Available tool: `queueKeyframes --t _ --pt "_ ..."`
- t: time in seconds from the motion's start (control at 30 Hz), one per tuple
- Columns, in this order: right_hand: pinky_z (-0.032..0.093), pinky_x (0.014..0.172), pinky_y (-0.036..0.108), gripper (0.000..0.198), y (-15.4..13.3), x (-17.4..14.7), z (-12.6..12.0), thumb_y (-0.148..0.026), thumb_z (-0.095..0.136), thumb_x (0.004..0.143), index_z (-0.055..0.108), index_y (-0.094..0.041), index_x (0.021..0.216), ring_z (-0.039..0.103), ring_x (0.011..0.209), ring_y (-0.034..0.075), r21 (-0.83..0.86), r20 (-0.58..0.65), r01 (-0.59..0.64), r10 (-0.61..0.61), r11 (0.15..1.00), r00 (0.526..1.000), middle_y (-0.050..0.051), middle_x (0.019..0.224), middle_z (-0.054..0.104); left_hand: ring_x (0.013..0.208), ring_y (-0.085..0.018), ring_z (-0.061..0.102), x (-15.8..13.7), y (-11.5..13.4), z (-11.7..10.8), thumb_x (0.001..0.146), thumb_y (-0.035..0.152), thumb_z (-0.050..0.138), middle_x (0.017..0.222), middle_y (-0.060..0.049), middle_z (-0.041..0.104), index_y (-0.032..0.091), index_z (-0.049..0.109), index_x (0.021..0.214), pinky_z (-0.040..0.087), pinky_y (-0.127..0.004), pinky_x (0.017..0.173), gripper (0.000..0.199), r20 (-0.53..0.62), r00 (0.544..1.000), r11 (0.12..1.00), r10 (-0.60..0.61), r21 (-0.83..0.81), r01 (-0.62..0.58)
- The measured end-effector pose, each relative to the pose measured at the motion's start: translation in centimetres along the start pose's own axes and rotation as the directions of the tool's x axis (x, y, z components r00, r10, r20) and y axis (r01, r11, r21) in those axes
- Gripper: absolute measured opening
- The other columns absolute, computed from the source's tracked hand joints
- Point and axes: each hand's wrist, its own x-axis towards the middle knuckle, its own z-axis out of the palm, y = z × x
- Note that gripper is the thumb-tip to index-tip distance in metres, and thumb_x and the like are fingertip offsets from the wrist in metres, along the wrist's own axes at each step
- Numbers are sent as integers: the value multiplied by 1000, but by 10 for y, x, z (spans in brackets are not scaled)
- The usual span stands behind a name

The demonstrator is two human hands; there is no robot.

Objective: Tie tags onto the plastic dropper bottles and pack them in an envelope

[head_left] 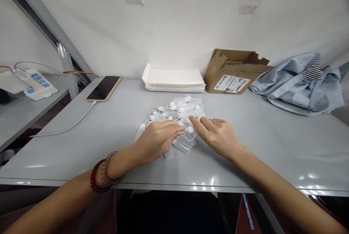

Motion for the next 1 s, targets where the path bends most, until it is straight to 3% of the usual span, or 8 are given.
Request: queueKeyframes --t 0.3,0.67,1.0 --pt "22 42 21 32 2 -1 2 1 44 77 66 -14 94 26 42 7 21 -23 -49 49 999 999 -5 54 46 56 -7 56 6 6 -6 83 16 64 65 1 66 14 67 77 45 -18 55 6 -37 988 989 -149 -7 149" --pt "27 42 22 30 -3 -1 0 3 40 83 64 -10 92 33 44 7 24 36 22 -23 999 999 -3 55 48 60 -10 57 -2 -1 3 88 15 56 69 -1 65 13 63 77 46 -21 56 13 3 999 998 -49 48 49" --pt "26 41 24 27 -7 2 -4 3 39 84 63 -10 83 35 43 8 20 21 13 -13 1000 1000 -3 54 49 63 -11 61 -3 1 4 88 14 55 71 -2 68 14 62 79 50 -21 59 12 -47 998 997 30 70 -27"
